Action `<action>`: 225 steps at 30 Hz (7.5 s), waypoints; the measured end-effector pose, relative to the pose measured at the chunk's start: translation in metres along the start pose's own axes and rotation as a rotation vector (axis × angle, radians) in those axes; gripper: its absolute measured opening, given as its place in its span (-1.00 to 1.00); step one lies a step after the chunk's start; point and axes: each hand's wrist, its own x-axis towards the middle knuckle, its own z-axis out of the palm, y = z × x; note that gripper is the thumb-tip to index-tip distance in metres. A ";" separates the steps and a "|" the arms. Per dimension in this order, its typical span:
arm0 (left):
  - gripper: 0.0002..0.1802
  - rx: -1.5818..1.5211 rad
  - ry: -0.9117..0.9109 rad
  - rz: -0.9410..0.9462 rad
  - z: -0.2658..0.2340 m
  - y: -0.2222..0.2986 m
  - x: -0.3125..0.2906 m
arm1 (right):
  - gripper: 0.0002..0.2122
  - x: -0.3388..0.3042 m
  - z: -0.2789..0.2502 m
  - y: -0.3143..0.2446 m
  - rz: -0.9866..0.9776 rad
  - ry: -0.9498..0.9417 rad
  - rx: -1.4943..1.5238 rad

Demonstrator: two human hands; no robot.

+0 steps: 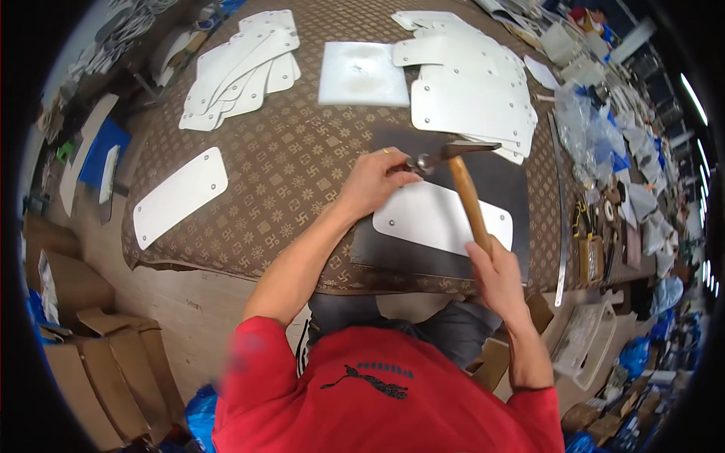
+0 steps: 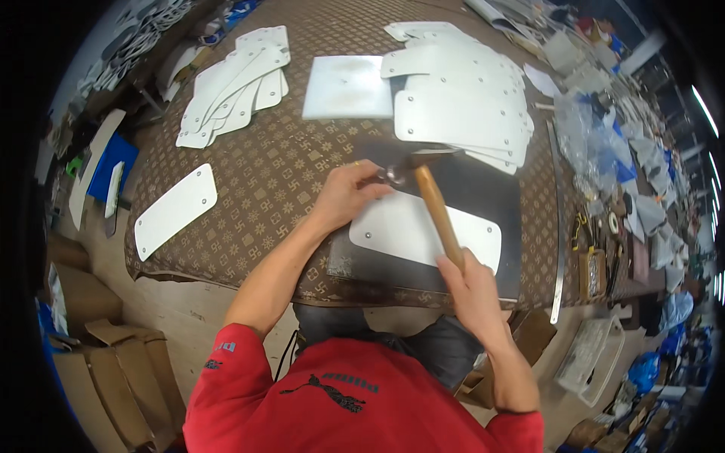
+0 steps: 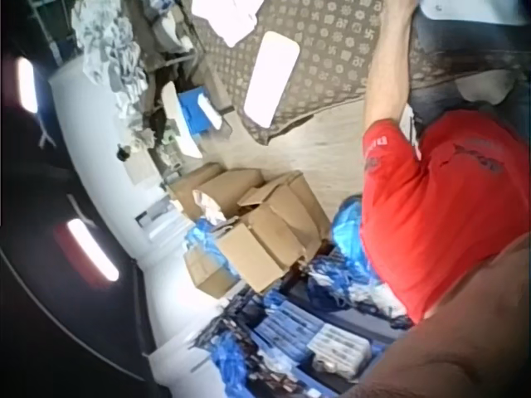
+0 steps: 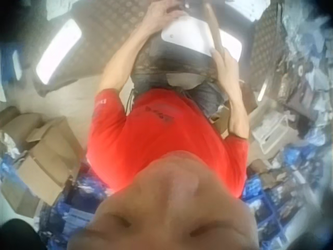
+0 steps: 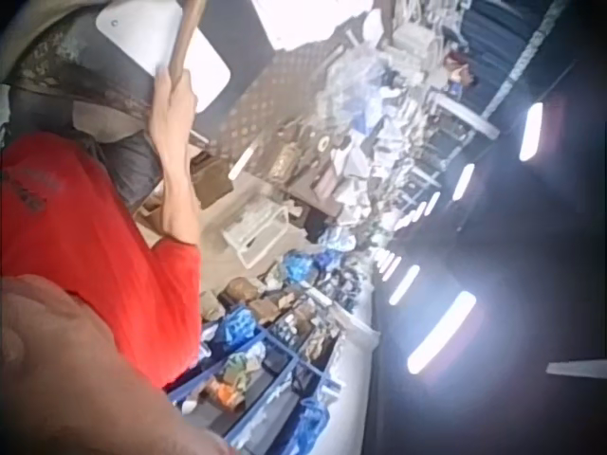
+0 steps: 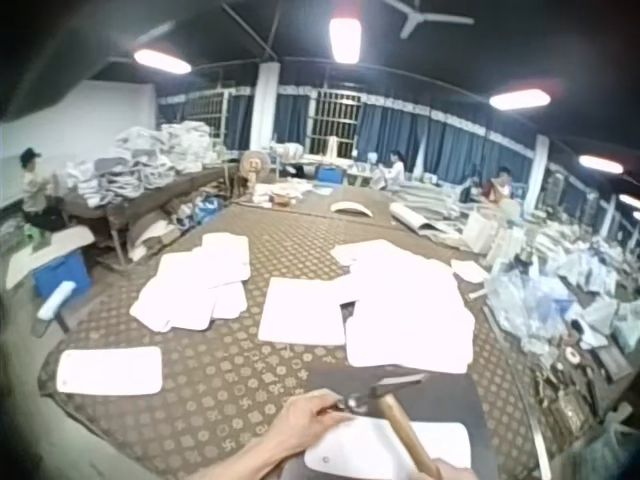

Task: Hammering small metal rivets onto white components at a workbench in a factory.

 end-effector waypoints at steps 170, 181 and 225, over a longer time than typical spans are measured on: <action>-0.43 1.255 0.110 -0.571 -0.273 -0.151 0.206 | -0.73 0.042 -0.074 0.237 0.034 0.983 0.348; -0.46 1.494 0.158 -0.163 -0.278 -0.104 0.143 | -0.70 0.039 -0.067 0.188 0.137 0.944 0.472; -0.78 0.390 -0.625 0.205 0.000 0.102 0.047 | -0.75 0.053 -0.068 0.184 0.105 0.815 0.373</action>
